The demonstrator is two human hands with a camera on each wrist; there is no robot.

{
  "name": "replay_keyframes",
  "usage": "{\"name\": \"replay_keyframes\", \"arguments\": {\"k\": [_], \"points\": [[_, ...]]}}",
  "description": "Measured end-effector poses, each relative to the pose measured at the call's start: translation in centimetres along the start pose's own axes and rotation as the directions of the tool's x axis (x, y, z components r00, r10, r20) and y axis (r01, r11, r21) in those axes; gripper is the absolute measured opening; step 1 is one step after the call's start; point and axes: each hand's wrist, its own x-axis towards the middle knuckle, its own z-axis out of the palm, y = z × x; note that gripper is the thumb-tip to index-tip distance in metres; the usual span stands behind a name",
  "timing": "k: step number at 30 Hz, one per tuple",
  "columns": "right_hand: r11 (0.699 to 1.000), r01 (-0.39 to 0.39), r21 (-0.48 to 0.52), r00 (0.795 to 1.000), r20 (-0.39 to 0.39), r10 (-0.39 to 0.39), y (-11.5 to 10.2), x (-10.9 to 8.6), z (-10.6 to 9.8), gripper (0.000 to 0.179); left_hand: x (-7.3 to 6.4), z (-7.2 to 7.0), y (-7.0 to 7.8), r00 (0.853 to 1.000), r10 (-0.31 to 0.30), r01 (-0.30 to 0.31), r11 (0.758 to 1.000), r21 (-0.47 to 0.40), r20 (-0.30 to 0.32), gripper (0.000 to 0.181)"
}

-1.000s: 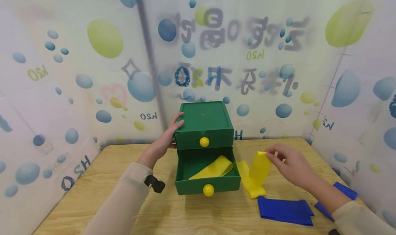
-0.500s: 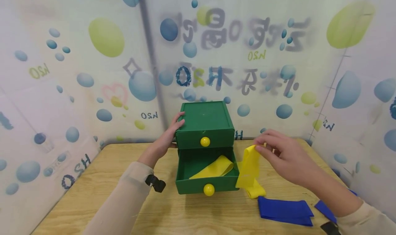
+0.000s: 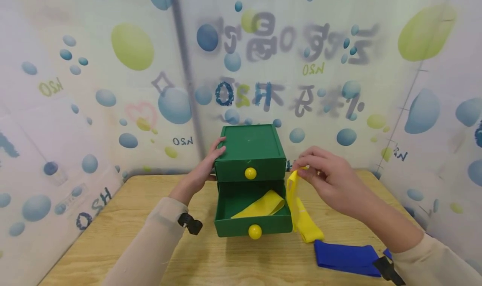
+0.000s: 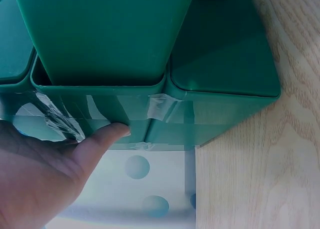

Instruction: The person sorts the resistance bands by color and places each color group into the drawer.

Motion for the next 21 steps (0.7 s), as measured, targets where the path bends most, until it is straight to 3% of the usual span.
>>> {"name": "replay_keyframes", "arguments": {"k": [12,17,21], "points": [[0.999,-0.040,0.033,0.999,0.007,0.039,-1.5,-0.2,-1.3,0.040,-0.1,0.0,0.2,1.000,0.011,-0.011,1.000,0.011,0.010,0.064],[0.995,-0.104,0.010,0.988,0.114,0.102,-1.1,0.0,0.9,0.037,0.0,-0.1,0.1,1.000,0.007,-0.007,1.000,0.004,0.009,0.065],[0.963,-0.261,0.064,0.949,0.199,0.244,-0.5,0.2,3.6,0.026,0.0,-0.1,0.0,1.000,0.005,-0.005,1.000,0.000,0.006,0.065]]}}
